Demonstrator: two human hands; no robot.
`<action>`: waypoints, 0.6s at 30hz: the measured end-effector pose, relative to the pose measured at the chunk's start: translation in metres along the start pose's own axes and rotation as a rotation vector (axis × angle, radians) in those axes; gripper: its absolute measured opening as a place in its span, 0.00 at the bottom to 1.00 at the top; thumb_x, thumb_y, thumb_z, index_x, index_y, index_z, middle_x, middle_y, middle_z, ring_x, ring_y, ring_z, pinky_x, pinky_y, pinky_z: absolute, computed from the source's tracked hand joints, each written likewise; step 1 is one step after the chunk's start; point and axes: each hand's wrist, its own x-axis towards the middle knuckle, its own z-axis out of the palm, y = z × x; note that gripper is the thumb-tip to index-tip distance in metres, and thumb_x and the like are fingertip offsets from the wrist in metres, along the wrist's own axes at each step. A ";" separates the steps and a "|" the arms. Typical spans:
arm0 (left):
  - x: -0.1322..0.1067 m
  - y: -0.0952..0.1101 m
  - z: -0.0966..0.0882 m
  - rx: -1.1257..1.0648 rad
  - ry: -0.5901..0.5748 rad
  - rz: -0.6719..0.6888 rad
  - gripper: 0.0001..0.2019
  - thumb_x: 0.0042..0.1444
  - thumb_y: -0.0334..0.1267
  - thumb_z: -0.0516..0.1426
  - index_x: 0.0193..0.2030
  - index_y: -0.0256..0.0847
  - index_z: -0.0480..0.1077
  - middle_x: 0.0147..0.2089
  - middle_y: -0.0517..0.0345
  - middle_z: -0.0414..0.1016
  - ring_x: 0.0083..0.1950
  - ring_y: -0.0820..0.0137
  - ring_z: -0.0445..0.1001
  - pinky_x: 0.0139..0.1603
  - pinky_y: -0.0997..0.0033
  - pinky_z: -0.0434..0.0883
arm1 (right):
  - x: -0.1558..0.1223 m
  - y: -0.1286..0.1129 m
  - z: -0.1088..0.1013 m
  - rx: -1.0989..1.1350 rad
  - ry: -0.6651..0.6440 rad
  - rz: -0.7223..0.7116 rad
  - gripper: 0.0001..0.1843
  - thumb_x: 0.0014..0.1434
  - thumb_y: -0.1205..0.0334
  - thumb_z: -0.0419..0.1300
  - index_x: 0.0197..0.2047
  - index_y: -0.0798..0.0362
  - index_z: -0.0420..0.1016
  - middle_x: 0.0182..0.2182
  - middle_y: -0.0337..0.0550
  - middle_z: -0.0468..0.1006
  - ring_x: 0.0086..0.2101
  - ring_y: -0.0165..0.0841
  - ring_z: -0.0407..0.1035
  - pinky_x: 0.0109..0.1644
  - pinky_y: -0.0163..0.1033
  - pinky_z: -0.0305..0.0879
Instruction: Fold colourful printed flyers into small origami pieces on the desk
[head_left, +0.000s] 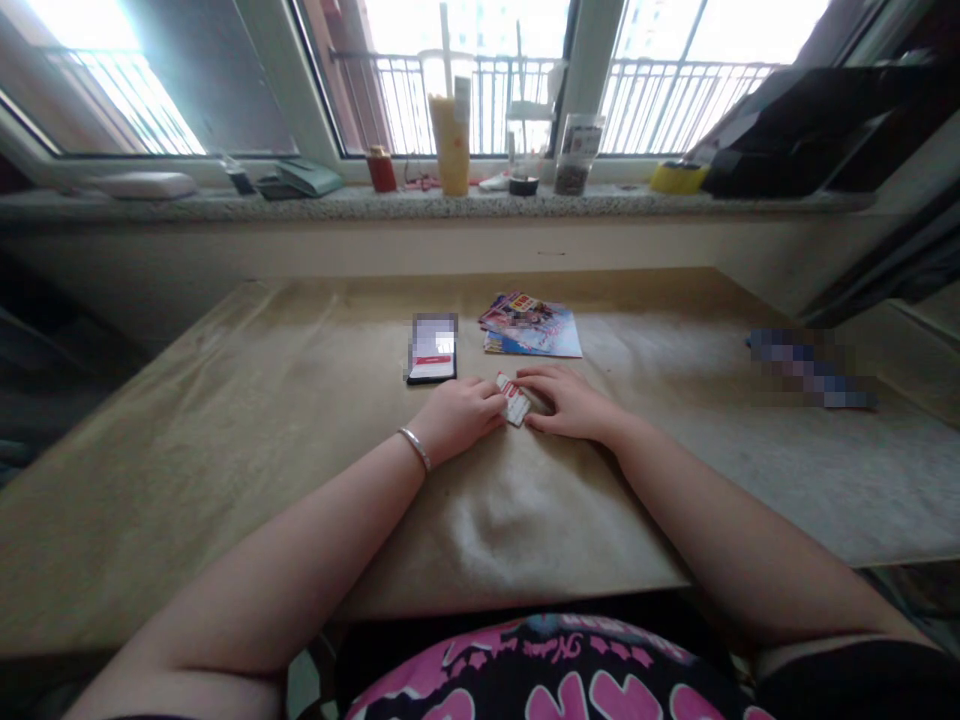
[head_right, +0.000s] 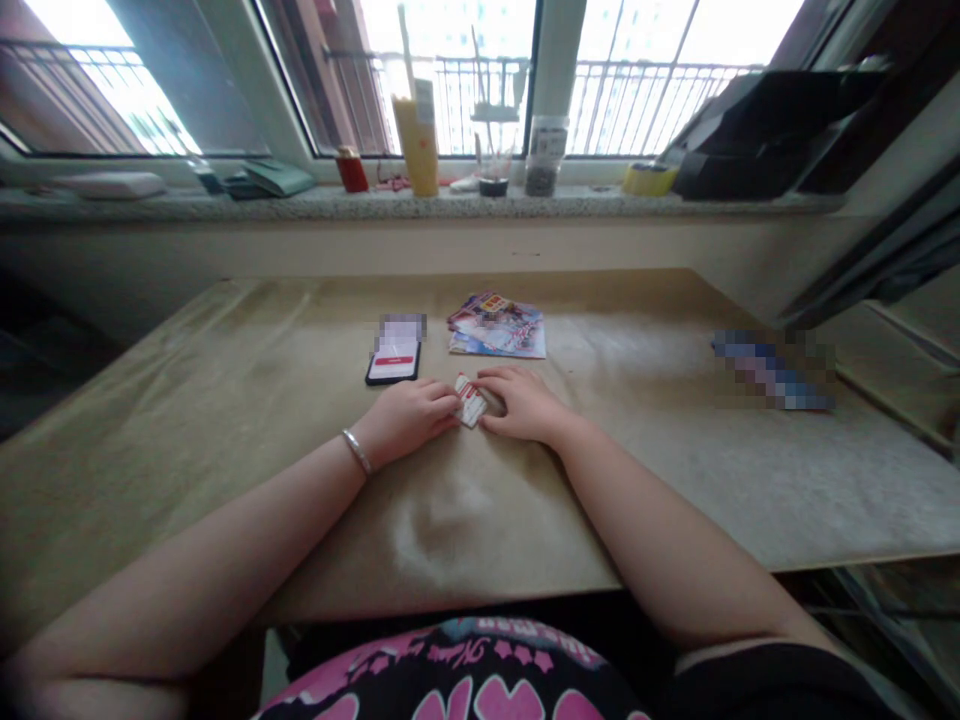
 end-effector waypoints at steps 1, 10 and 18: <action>0.000 0.000 0.001 -0.008 0.016 0.004 0.10 0.61 0.41 0.52 0.40 0.39 0.71 0.42 0.51 0.74 0.40 0.67 0.72 0.37 0.70 0.67 | 0.000 0.001 0.000 0.011 0.011 -0.011 0.30 0.51 0.55 0.61 0.57 0.52 0.68 0.56 0.50 0.68 0.56 0.43 0.61 0.60 0.50 0.56; -0.001 -0.004 0.004 -0.255 0.133 -0.059 0.09 0.62 0.36 0.50 0.40 0.40 0.71 0.39 0.55 0.73 0.37 0.71 0.71 0.37 0.73 0.68 | 0.004 -0.013 -0.003 0.052 0.200 -0.185 0.06 0.58 0.60 0.58 0.37 0.46 0.77 0.44 0.42 0.75 0.49 0.36 0.65 0.55 0.46 0.60; 0.000 0.003 0.003 -0.635 0.546 -0.260 0.05 0.55 0.36 0.58 0.35 0.39 0.66 0.39 0.55 0.68 0.42 0.70 0.68 0.38 0.72 0.73 | 0.002 -0.034 -0.005 0.117 0.504 -0.035 0.07 0.59 0.60 0.57 0.33 0.48 0.75 0.32 0.41 0.76 0.38 0.35 0.67 0.46 0.42 0.64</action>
